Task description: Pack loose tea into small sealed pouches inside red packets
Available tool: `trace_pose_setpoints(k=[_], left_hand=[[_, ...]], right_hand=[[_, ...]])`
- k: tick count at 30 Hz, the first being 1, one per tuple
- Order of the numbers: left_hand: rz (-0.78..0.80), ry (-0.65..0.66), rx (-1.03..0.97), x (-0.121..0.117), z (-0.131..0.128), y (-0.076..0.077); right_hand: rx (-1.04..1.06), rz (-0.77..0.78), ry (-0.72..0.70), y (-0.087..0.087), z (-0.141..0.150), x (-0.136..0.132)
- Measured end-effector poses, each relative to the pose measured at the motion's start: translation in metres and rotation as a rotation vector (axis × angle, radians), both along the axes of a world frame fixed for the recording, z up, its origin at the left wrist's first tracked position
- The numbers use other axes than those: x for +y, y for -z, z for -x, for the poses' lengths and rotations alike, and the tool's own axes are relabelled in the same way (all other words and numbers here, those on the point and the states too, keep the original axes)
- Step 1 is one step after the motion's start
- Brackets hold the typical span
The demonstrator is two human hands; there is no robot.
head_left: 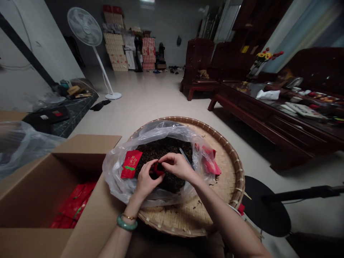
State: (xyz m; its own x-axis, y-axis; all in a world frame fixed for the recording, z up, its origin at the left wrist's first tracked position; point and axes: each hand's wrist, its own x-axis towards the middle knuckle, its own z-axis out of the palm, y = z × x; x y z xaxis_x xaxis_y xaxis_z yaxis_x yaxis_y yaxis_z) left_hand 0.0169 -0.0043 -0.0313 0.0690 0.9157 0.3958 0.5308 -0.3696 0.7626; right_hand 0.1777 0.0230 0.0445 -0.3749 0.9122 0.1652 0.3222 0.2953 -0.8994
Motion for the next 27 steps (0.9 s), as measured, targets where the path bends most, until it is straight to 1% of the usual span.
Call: trace_pose_setpoints(k=[2, 4, 6, 8, 11, 15, 18, 22, 24, 27], left_hand=[[-0.003, -0.002, 0.003, 0.001, 0.000, 0.002], [-0.009, -0.008, 0.007, 0.001, 0.001, 0.003], [-0.021, -0.005, 0.004, 0.002, 0.001, 0.003], [-0.028, 0.010, 0.004, 0.001, 0.002, 0.001], [-0.017, 0.037, 0.008, -0.001, 0.002, -0.003], [-0.026, 0.060, 0.005, -0.003, 0.004, -0.006], [-0.061, 0.071, 0.051, -0.003, 0.005, -0.006], [-0.080, 0.041, 0.142, -0.003, 0.005, -0.003], [-0.077, 0.007, 0.139, -0.003, 0.005, -0.002], [-0.052, -0.015, 0.101, -0.003, 0.004, 0.000]], right_hand=[[-0.024, -0.078, -0.001, -0.008, 0.001, -0.005], [-0.032, -0.130, -0.019, -0.013, 0.001, -0.009], [-0.020, -0.149, -0.004, -0.013, 0.000, -0.009], [0.002, -0.149, 0.057, -0.007, -0.003, -0.006], [0.015, -0.123, 0.104, 0.006, -0.006, 0.001], [0.051, -0.020, 0.030, 0.021, -0.003, 0.003], [0.120, 0.031, -0.010, 0.024, 0.004, 0.001], [0.149, 0.045, -0.007, 0.019, 0.009, -0.001], [0.095, -0.005, -0.030, 0.013, 0.009, -0.002], [-0.120, -0.200, -0.082, 0.005, 0.007, -0.001]])
